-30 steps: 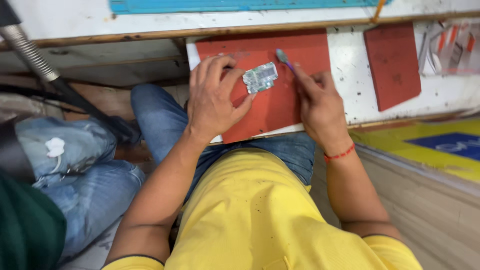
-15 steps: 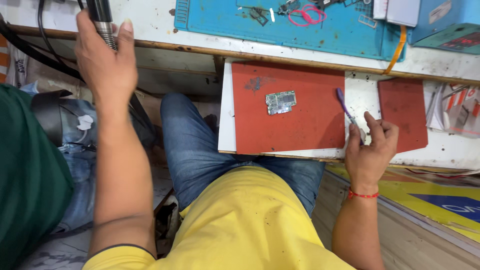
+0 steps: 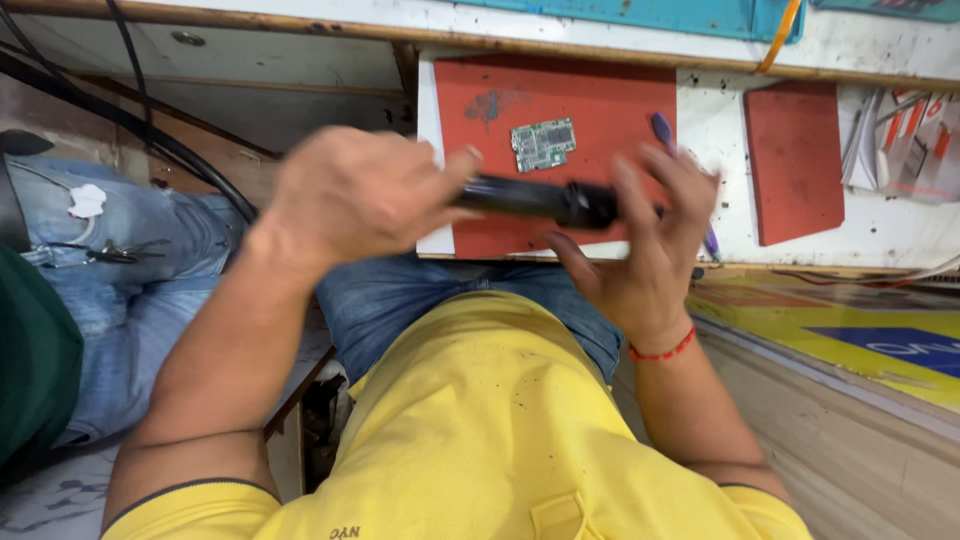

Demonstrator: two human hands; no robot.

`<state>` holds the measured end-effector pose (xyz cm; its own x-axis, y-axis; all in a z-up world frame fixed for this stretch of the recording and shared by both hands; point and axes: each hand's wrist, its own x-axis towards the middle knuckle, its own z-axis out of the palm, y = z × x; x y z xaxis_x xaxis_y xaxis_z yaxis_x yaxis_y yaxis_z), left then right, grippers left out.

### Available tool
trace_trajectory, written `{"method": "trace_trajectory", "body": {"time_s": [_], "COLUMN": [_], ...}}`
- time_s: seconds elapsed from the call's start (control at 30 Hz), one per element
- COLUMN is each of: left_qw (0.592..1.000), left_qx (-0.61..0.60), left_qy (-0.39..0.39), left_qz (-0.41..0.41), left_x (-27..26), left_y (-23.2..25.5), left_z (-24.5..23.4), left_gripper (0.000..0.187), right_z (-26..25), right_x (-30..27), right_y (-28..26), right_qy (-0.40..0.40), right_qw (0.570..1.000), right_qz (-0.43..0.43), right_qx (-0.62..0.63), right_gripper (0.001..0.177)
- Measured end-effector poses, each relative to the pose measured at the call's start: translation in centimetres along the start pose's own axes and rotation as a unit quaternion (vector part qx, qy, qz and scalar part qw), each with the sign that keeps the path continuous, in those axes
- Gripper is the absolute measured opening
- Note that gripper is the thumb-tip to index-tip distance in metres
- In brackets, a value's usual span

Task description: The person scrubs a small circuit board with a toothbrush on a red mat, then uses a handheld air blower to remove debris from the board's surface.

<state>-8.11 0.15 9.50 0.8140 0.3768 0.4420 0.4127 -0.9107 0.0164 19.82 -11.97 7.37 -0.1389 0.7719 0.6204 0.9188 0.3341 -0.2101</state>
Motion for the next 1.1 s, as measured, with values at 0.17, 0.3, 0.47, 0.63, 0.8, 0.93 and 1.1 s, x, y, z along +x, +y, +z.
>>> {"method": "trace_trajectory", "body": {"time_s": [0.17, 0.3, 0.47, 0.63, 0.8, 0.93, 1.1], "left_qw": [0.991, 0.917, 0.747, 0.683, 0.747, 0.704, 0.677], "left_qx": [0.062, -0.191, -0.571, -0.581, -0.499, -0.522, -0.525], "left_qy": [0.117, 0.31, 0.271, 0.328, 0.325, 0.336, 0.373], "left_qz": [0.018, -0.162, -0.207, -0.297, -0.295, -0.345, -0.356], "left_x": [1.1, 1.4, 1.1, 0.4, 0.6, 0.7, 1.0], "left_y": [2.3, 6.5, 9.4, 7.4, 5.4, 4.6, 5.0], "left_z": [-0.3, 1.9, 7.4, 8.3, 9.9, 11.9, 12.8], "left_gripper": [0.037, 0.052, 0.074, 0.032, 0.029, 0.029, 0.026], "right_z": [1.6, 2.8, 3.1, 5.0, 6.5, 7.0, 7.4], "right_x": [2.4, 3.2, 1.9, -0.4, -1.4, 1.7, 5.4], "right_y": [1.5, 1.0, -1.0, 1.7, 7.0, 10.3, 11.0], "right_qy": [-0.154, -0.101, -0.133, 0.014, -0.099, -0.228, -0.332], "right_qw": [0.975, 0.962, 0.942, 0.741, 0.804, 0.923, 0.9], "right_qz": [0.138, 0.199, 0.098, 0.273, 0.298, 0.104, -0.001], "right_qx": [0.083, 0.16, 0.293, 0.614, 0.504, 0.293, 0.283], "right_gripper": [0.035, 0.041, 0.065, 0.057, 0.034, 0.035, 0.04]}}
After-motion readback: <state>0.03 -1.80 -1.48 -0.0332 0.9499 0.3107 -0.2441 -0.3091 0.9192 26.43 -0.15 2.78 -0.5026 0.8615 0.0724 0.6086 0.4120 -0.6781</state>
